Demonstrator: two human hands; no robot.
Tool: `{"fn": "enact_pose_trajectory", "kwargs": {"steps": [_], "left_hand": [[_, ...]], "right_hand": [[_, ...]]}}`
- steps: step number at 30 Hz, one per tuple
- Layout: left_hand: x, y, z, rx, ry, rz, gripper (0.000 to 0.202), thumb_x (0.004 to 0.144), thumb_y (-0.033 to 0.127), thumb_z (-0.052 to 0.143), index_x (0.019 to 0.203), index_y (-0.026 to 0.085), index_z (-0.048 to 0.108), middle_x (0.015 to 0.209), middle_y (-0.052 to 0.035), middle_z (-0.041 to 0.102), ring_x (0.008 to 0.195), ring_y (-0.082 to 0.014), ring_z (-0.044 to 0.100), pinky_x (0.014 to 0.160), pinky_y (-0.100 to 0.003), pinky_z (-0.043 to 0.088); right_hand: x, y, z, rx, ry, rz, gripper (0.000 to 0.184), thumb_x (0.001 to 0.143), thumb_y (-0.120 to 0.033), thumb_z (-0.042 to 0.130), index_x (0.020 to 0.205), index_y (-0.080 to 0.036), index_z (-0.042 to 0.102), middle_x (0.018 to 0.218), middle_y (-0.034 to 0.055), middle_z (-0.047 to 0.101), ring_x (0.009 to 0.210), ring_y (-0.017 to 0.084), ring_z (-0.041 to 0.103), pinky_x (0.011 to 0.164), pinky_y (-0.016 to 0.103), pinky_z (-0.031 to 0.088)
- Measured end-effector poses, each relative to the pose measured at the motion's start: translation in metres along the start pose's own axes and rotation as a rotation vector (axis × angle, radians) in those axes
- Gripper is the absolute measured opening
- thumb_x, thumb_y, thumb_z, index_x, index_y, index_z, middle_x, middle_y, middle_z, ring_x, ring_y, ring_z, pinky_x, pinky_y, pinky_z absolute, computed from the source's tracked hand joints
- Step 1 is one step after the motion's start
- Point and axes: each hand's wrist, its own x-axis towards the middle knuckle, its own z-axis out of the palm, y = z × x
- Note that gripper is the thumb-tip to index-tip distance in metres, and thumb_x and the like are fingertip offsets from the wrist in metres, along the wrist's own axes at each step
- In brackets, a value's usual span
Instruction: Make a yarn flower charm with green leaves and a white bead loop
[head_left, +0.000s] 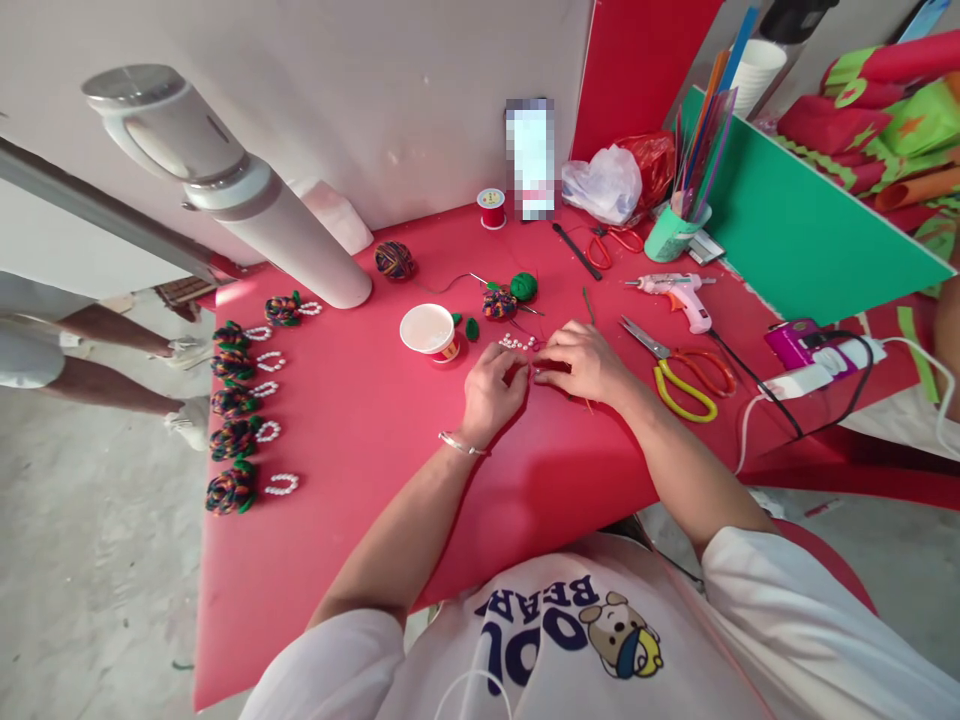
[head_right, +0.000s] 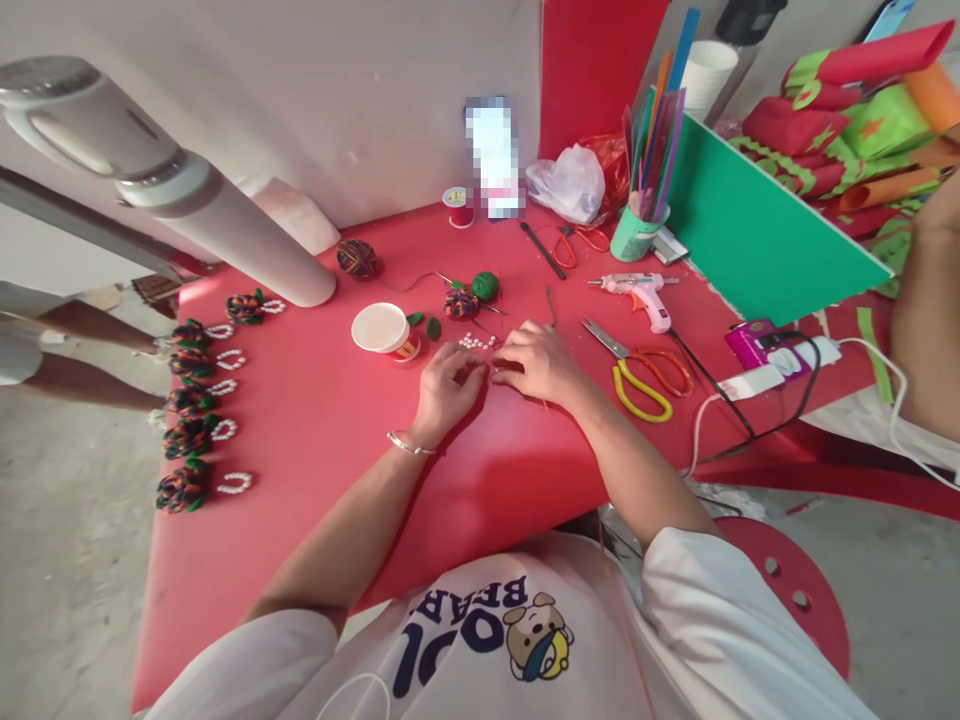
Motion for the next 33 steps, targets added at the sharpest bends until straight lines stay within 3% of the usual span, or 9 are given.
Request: {"fn": "enact_pose_trajectory", "kwargs": {"steps": [5, 12, 17, 25, 29, 33], "left_hand": [[-0.008, 0.004, 0.000, 0.136, -0.032, 0.057, 0.011, 0.087, 0.016, 0.072, 0.094, 0.022, 0.077, 0.099, -0.0064, 0.075, 0.089, -0.0198, 0.072, 0.077, -0.029, 0.055], [-0.007, -0.001, 0.000, 0.161, -0.153, -0.037, 0.023, 0.090, 0.027, 0.084, 0.113, 0.024, 0.081, 0.105, -0.0040, 0.085, 0.088, -0.0184, 0.078, 0.081, -0.028, 0.059], [-0.005, -0.003, -0.001, 0.128, -0.177, -0.142, 0.016, 0.090, 0.024, 0.085, 0.106, 0.025, 0.084, 0.095, -0.0023, 0.086, 0.080, -0.0179, 0.078, 0.075, -0.028, 0.057], [-0.006, -0.004, 0.000, 0.242, -0.158, -0.019, 0.014, 0.096, 0.019, 0.074, 0.105, 0.023, 0.083, 0.102, -0.0062, 0.084, 0.090, -0.0209, 0.077, 0.077, -0.029, 0.055], [-0.006, 0.000, -0.002, 0.273, -0.177, -0.003, 0.014, 0.102, 0.020, 0.065, 0.097, 0.021, 0.078, 0.097, -0.0067, 0.078, 0.086, -0.0193, 0.073, 0.074, -0.028, 0.051], [-0.005, 0.002, -0.003, 0.251, -0.117, -0.020, 0.017, 0.103, 0.018, 0.058, 0.092, 0.021, 0.070, 0.092, -0.0056, 0.072, 0.083, -0.0187, 0.068, 0.075, -0.028, 0.049]], "right_hand": [[0.001, -0.004, 0.003, -0.032, -0.082, -0.015, 0.014, 0.100, -0.033, 0.077, 0.095, -0.021, 0.082, 0.094, 0.0086, 0.076, 0.093, 0.026, 0.058, 0.085, 0.040, 0.047], [0.002, -0.002, 0.009, 0.057, -0.093, 0.034, 0.010, 0.102, -0.024, 0.074, 0.095, -0.020, 0.080, 0.095, 0.0086, 0.076, 0.093, 0.024, 0.062, 0.086, 0.037, 0.046], [0.001, -0.001, 0.008, 0.152, -0.027, 0.057, 0.006, 0.100, -0.023, 0.076, 0.096, -0.021, 0.080, 0.096, 0.0068, 0.078, 0.092, 0.022, 0.065, 0.086, 0.035, 0.048], [0.001, -0.001, 0.002, 0.184, 0.043, 0.076, 0.006, 0.098, -0.026, 0.080, 0.094, -0.023, 0.081, 0.092, 0.0054, 0.078, 0.092, 0.022, 0.068, 0.086, 0.035, 0.050], [0.001, -0.001, -0.002, 0.156, 0.045, 0.082, 0.005, 0.097, -0.024, 0.081, 0.092, -0.023, 0.080, 0.089, 0.0048, 0.078, 0.090, 0.022, 0.068, 0.086, 0.035, 0.051], [-0.001, 0.003, -0.010, 0.074, 0.000, 0.059, 0.006, 0.099, -0.024, 0.078, 0.093, -0.021, 0.080, 0.092, 0.0068, 0.078, 0.090, 0.023, 0.068, 0.087, 0.037, 0.052]]}}
